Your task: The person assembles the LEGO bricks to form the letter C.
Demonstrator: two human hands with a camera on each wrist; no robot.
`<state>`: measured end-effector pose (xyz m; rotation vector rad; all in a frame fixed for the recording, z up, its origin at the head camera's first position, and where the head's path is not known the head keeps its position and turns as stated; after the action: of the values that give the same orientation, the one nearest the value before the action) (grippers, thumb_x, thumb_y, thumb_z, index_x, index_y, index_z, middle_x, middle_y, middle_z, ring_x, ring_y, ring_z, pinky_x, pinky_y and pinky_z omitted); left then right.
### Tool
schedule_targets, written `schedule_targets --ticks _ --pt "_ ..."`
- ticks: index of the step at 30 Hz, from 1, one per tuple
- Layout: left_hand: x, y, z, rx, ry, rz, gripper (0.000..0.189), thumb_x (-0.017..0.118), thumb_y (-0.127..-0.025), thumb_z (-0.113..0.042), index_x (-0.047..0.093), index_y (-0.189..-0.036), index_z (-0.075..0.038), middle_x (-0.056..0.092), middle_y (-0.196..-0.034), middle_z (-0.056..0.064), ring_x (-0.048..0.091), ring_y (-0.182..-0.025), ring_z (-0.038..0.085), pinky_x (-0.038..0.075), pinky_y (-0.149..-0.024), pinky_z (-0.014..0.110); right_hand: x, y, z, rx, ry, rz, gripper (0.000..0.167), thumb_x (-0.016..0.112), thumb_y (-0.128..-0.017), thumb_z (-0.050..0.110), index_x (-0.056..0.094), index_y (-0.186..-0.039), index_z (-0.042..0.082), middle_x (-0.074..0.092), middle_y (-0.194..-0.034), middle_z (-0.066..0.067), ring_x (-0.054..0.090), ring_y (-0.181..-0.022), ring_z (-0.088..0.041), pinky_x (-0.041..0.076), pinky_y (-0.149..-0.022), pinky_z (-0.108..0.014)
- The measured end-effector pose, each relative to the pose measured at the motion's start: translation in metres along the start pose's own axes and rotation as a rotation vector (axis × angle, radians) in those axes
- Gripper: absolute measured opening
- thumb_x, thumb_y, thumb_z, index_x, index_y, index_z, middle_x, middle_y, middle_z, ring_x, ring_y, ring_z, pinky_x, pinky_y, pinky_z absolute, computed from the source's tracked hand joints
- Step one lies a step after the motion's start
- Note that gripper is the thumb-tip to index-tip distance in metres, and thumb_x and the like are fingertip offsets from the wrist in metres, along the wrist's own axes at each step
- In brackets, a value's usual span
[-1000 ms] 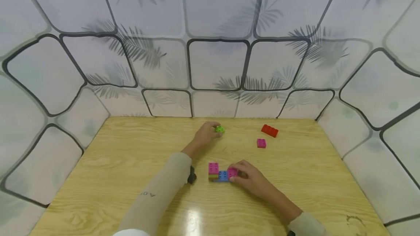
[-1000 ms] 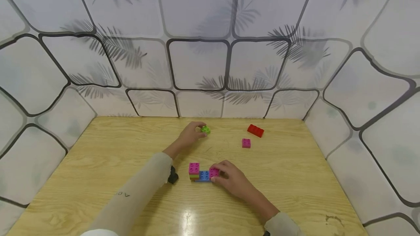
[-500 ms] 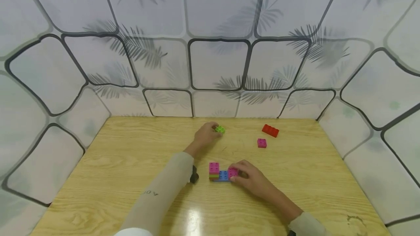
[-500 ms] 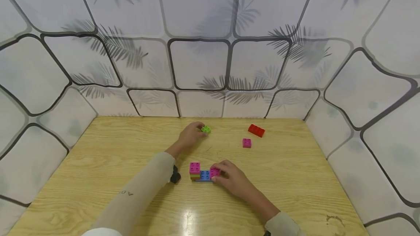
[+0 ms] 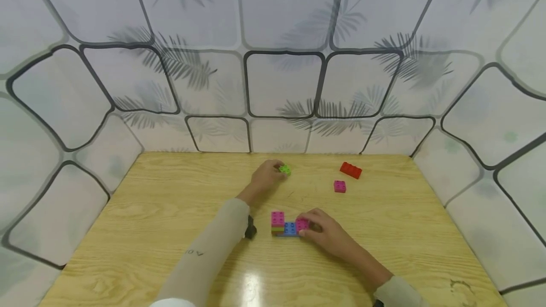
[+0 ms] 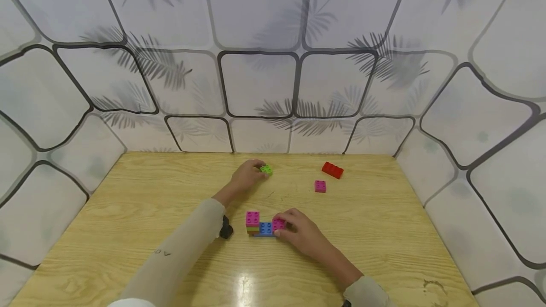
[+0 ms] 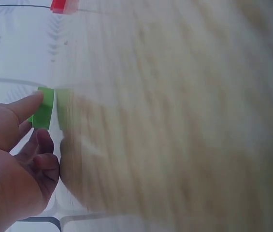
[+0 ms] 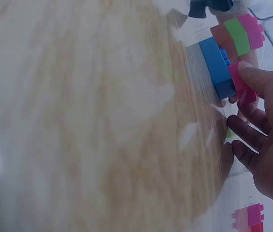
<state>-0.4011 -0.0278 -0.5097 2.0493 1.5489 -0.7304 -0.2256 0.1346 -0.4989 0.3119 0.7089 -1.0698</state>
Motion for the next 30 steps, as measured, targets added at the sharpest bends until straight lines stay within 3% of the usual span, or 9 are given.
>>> schedule_targets --ticks 14,21,26,30 --pt "-0.014 0.026 -0.003 0.093 0.158 0.024 0.042 0.072 -0.093 -0.028 0.064 -0.132 -0.013 0.063 -0.132 0.008 0.056 -0.126 0.028 0.043 -0.108 0.051 -0.001 0.000 0.004 -0.008 -0.005 0.003 0.035 0.066 -0.097 0.040 0.066 -0.127 0.023 0.059 -0.112 0.008 0.055 -0.101 -0.013 0.049 -0.089 -0.031" --pt "-0.022 0.051 -0.012 0.161 0.221 0.080 0.041 0.070 -0.096 -0.026 0.064 -0.133 -0.011 0.064 -0.132 0.009 0.056 -0.121 0.029 0.048 -0.093 0.039 -0.001 0.000 0.004 -0.006 -0.017 -0.001 0.033 0.066 -0.097 0.040 0.067 -0.125 0.023 0.059 -0.111 0.008 0.055 -0.101 -0.014 0.049 -0.088 -0.031" --pt "-0.030 0.073 -0.010 0.137 0.271 0.113 0.041 0.071 -0.095 -0.027 0.064 -0.134 -0.015 0.063 -0.132 0.008 0.059 -0.098 0.025 0.050 -0.075 0.033 -0.001 0.000 0.002 0.006 -0.033 0.001 0.034 0.067 -0.097 0.040 0.067 -0.125 0.022 0.059 -0.110 0.008 0.055 -0.100 -0.014 0.048 -0.087 -0.030" --pt "-0.034 0.090 -0.005 0.100 0.307 0.132 0.042 0.072 -0.095 -0.030 0.064 -0.134 -0.019 0.061 -0.132 0.007 0.053 -0.078 0.018 0.046 -0.062 0.030 -0.001 0.000 0.002 0.008 -0.040 0.000 0.036 0.067 -0.096 0.040 0.067 -0.126 0.021 0.059 -0.109 0.007 0.055 -0.100 -0.015 0.048 -0.086 -0.029"
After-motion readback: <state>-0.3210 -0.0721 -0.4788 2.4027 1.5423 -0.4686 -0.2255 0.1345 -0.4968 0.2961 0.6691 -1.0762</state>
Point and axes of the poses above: each hand's wrist, its own y-axis away from the middle knuckle, its own x-axis out of the palm, z = x × y, the point moved 9 cm from there along -y, towards the middle knuckle
